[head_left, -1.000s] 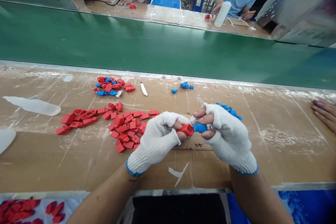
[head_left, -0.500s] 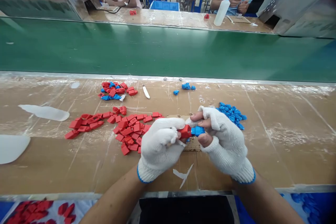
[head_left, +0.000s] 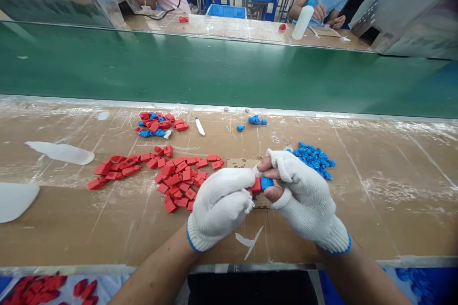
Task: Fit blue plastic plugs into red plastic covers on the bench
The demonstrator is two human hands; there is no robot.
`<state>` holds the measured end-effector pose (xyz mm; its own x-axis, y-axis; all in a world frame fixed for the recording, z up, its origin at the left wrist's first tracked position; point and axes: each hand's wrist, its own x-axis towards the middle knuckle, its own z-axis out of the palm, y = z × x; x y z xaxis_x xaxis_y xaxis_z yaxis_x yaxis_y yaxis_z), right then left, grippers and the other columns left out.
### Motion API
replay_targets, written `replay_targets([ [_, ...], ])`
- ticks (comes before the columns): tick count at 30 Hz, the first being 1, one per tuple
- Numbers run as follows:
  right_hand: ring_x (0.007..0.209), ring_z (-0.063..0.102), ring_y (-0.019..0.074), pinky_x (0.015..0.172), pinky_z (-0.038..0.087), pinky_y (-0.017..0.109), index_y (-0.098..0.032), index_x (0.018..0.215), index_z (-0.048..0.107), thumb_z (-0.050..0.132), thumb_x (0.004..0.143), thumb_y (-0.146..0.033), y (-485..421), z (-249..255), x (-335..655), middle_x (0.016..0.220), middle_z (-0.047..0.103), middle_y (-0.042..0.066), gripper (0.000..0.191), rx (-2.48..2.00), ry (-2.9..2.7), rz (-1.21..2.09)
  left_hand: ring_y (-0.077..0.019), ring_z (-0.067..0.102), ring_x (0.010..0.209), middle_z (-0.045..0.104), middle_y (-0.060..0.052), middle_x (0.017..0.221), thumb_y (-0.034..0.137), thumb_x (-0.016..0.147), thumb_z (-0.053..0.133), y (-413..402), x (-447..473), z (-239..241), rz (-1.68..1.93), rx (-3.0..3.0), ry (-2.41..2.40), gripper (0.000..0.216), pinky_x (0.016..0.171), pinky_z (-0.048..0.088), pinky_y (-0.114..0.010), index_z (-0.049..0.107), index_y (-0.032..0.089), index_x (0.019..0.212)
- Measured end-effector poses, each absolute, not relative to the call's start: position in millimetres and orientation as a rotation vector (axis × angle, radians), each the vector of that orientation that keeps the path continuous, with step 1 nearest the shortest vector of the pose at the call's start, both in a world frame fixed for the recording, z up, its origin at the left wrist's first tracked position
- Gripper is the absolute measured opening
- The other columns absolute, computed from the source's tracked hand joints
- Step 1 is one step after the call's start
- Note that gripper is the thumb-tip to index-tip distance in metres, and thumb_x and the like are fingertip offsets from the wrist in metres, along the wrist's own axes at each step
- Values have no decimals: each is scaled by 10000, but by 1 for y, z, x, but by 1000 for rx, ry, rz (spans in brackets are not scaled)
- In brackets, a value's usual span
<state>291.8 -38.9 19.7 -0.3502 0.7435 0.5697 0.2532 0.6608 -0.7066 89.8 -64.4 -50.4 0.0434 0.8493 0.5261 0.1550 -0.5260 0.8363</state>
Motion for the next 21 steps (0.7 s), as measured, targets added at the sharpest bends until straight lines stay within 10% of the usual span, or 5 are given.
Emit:
replay_targets([
  [6, 962, 768, 246, 822, 680, 385, -305, 1037, 742, 780, 994, -244, -45, 23, 294, 1026, 769, 36, 84, -735, -1841, 616, -288, 737, 933, 773, -110, 1096, 338, 976, 707, -48, 93, -31, 1538, 2123, 897, 288, 822, 598, -437, 660, 273, 1253],
  [13, 654, 722, 177, 553, 636, 318, -309, 1129, 748, 699, 1038, -207, -62, 24, 287, 1059, 779, 30, 145, -757, -1768, 939, -210, 622, 657, 696, -60, 845, 275, 871, 635, -49, 89, -25, 1438, 2345, 870, 156, 580, 466, -338, 587, 234, 1013],
  [16, 753, 737, 208, 695, 673, 363, -275, 1024, 736, 759, 1017, -321, -56, 26, 291, 1018, 762, 45, 51, -681, -1835, 956, -206, 591, 621, 655, -50, 789, 308, 902, 623, -50, 91, -23, 1410, 2294, 856, 104, 559, 415, -334, 590, 231, 964],
  [21, 1259, 672, 344, 1184, 517, 572, -240, 1152, 711, 590, 1053, -630, -47, 29, 292, 1013, 744, 83, 421, -565, -1917, 1115, -209, 613, 694, 648, -40, 820, 401, 1068, 478, -53, 106, -18, 1430, 2170, 722, 209, 630, 440, -344, 578, 241, 977],
])
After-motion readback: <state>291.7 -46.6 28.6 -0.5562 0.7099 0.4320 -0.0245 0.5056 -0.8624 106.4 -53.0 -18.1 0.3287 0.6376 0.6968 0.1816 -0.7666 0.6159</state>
